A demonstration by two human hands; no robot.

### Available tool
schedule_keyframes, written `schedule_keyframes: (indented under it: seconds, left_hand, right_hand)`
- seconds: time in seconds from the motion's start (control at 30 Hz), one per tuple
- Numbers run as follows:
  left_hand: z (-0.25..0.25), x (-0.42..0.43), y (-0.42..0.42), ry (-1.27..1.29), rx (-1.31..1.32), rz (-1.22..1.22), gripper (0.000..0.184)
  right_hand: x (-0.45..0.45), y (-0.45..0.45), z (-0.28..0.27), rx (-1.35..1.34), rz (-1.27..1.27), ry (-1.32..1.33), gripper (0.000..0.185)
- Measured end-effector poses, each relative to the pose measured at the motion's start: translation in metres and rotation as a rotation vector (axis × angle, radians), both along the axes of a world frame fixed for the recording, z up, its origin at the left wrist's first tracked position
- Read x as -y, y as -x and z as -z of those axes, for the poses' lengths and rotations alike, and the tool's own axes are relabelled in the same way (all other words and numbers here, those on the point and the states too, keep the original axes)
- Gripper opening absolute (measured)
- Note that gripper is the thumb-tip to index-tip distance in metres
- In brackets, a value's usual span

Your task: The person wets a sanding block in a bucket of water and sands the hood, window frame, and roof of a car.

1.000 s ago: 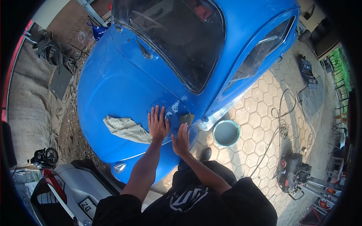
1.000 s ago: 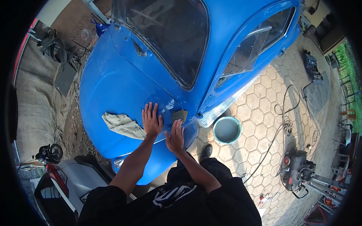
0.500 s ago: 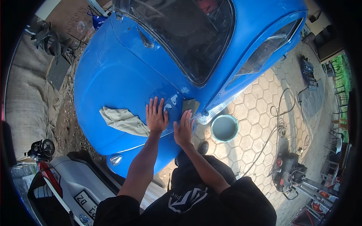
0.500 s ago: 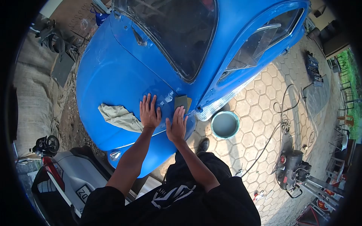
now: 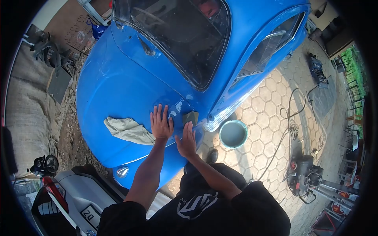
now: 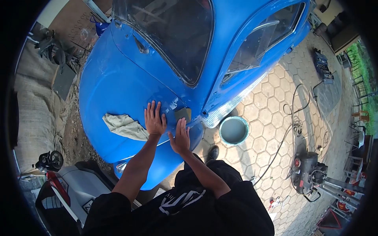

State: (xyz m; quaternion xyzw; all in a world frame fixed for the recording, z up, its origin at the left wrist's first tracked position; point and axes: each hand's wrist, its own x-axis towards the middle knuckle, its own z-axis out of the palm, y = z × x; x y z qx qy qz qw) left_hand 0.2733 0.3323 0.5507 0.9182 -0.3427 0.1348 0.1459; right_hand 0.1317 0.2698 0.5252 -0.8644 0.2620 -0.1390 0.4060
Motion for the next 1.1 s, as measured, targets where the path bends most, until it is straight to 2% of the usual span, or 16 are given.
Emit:
schedule_keyframes:
  seconds: [0.17, 0.37, 0.53, 0.67, 0.87, 0.97, 1.1]
  left_hand:
    - [-0.003, 0.0, -0.001, 0.008, -0.02, 0.003, 0.059]
    - [-0.002, -0.002, 0.0, -0.024, -0.007, -0.006, 0.059]
    - [-0.004, -0.002, 0.002, -0.002, -0.031, -0.019, 0.059]
    - [-0.006, -0.001, 0.001, -0.002, -0.025, -0.019, 0.059]
    - [-0.009, 0.0, 0.004, 0.016, -0.03, -0.036, 0.058]
    - [-0.01, 0.0, 0.0, 0.011, -0.016, -0.028, 0.058]
    - [-0.003, -0.001, 0.0, 0.033, -0.008, -0.025, 0.057]
  right_hand:
    - [0.031, -0.019, -0.015, 0.039, 0.073, 0.035, 0.08]
    - [0.017, -0.01, 0.007, 0.034, 0.048, 0.066, 0.075]
    - [0.042, -0.036, -0.029, 0.062, 0.126, 0.038, 0.074]
    - [0.01, -0.008, 0.015, 0.105, 0.054, 0.066, 0.069]
    - [0.057, -0.034, -0.03, 0.021, 0.103, 0.135, 0.071]
    - [0.02, -0.006, 0.015, 0.031, 0.033, 0.112, 0.072]
    - [0.019, 0.004, 0.02, -0.021, -0.028, 0.128, 0.071]
